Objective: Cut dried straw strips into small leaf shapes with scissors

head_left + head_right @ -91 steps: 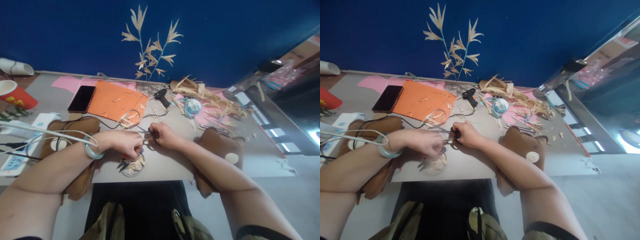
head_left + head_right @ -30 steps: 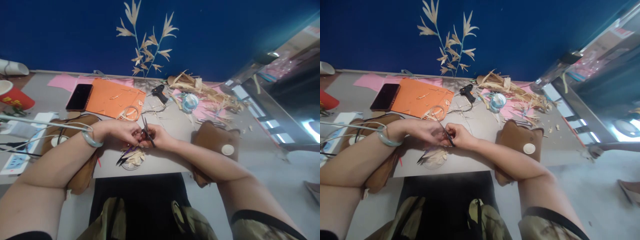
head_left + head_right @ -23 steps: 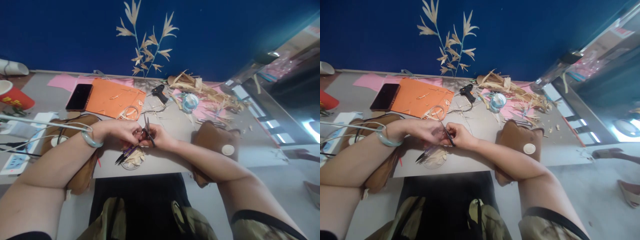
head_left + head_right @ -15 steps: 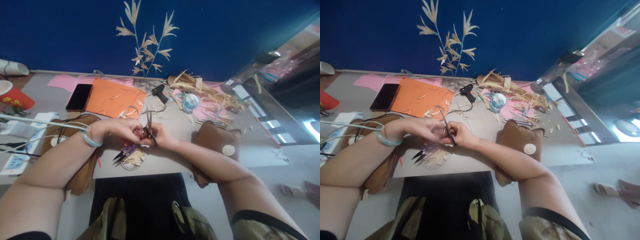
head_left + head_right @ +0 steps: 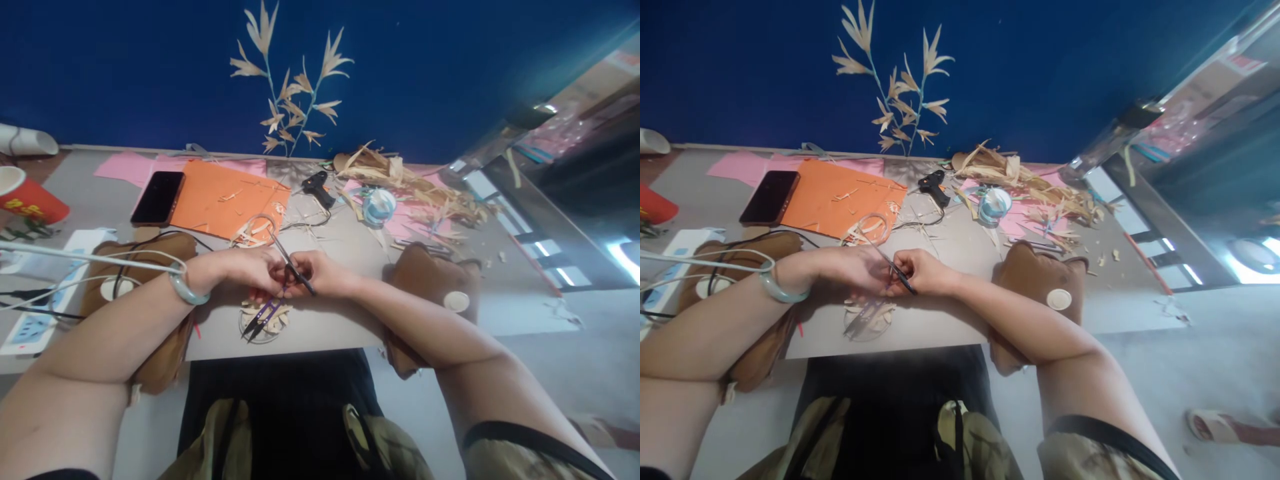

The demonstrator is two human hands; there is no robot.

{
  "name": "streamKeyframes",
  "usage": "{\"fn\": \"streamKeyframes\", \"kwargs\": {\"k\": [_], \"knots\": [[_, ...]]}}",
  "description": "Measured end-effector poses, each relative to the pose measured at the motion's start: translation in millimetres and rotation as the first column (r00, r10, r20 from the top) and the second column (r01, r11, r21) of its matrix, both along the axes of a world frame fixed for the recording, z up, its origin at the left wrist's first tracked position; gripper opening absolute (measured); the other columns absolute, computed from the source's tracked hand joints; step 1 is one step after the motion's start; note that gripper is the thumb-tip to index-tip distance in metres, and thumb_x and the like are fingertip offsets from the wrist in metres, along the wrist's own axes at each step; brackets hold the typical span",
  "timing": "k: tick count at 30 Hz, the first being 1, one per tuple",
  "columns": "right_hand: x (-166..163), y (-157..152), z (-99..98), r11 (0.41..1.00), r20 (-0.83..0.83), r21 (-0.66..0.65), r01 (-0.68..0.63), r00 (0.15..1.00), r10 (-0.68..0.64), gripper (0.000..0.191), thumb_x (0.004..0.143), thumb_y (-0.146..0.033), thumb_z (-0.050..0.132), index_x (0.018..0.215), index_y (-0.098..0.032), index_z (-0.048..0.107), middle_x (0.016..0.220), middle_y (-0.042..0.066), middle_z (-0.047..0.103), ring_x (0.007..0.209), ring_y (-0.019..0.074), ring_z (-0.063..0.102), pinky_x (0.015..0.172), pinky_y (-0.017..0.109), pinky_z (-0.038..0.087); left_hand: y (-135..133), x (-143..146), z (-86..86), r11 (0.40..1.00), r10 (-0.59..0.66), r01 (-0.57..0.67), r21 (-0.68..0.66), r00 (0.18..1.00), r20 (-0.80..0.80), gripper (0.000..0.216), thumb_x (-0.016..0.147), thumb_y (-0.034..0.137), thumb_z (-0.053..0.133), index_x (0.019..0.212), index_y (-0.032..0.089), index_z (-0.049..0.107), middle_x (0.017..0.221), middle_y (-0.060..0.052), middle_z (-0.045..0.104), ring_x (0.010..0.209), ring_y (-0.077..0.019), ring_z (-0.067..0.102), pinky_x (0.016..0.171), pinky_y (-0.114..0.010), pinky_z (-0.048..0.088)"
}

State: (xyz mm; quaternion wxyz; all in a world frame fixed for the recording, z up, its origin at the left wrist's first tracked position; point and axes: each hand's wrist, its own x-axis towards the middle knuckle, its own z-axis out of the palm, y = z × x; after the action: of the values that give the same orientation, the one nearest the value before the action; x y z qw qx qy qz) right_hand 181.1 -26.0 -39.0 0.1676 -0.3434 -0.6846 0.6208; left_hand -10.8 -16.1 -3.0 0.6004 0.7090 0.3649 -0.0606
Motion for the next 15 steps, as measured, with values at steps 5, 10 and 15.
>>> {"fn": "streamKeyframes", "kwargs": {"k": [5,10,15], "knots": [[1.3,-2.6,-6.7,0.995,0.064,0.090,-0.035,0.998,0.029,0.029,0.065,-0.028,0.075,0.071,-0.016,0.049,0.065,-0.001,0.062,0.059,0.0109,0.054,0.052,0.021,0.040,13.8,-14.3,8.2,0.978,0.173,-0.171,0.120,0.985,-0.008,0.012,0.068,0.026,0.062,0.071,0.015,0.061,0.055,0.000,0.060,0.046,-0.0123,0.056,0.044,-0.021,0.041],[3.2,-2.0,-8.9,0.975,0.137,0.213,-0.066,0.990,0.037,0.034,0.065,-0.028,0.074,0.066,-0.018,0.042,0.065,-0.002,0.062,0.058,0.0099,0.052,0.051,0.019,0.035,29.9,-25.7,8.0,0.595,0.541,-0.301,0.745,0.836,-0.095,0.019,0.076,0.031,0.052,0.081,0.017,0.065,0.069,-0.004,0.067,0.061,-0.0178,0.060,0.057,-0.027,0.043],[5.1,3.5,-9.6,0.951,0.169,0.297,-0.091,0.985,0.041,0.035,0.067,-0.032,0.073,0.065,-0.018,0.040,0.061,-0.004,0.057,0.057,0.0087,0.046,0.051,0.020,0.030,35.2,-27.7,0.4,0.465,0.576,-0.113,0.878,0.792,-0.203,0.027,0.078,0.032,0.047,0.088,0.019,0.068,0.083,-0.008,0.070,0.076,-0.0239,0.062,0.068,-0.031,0.042]]}}
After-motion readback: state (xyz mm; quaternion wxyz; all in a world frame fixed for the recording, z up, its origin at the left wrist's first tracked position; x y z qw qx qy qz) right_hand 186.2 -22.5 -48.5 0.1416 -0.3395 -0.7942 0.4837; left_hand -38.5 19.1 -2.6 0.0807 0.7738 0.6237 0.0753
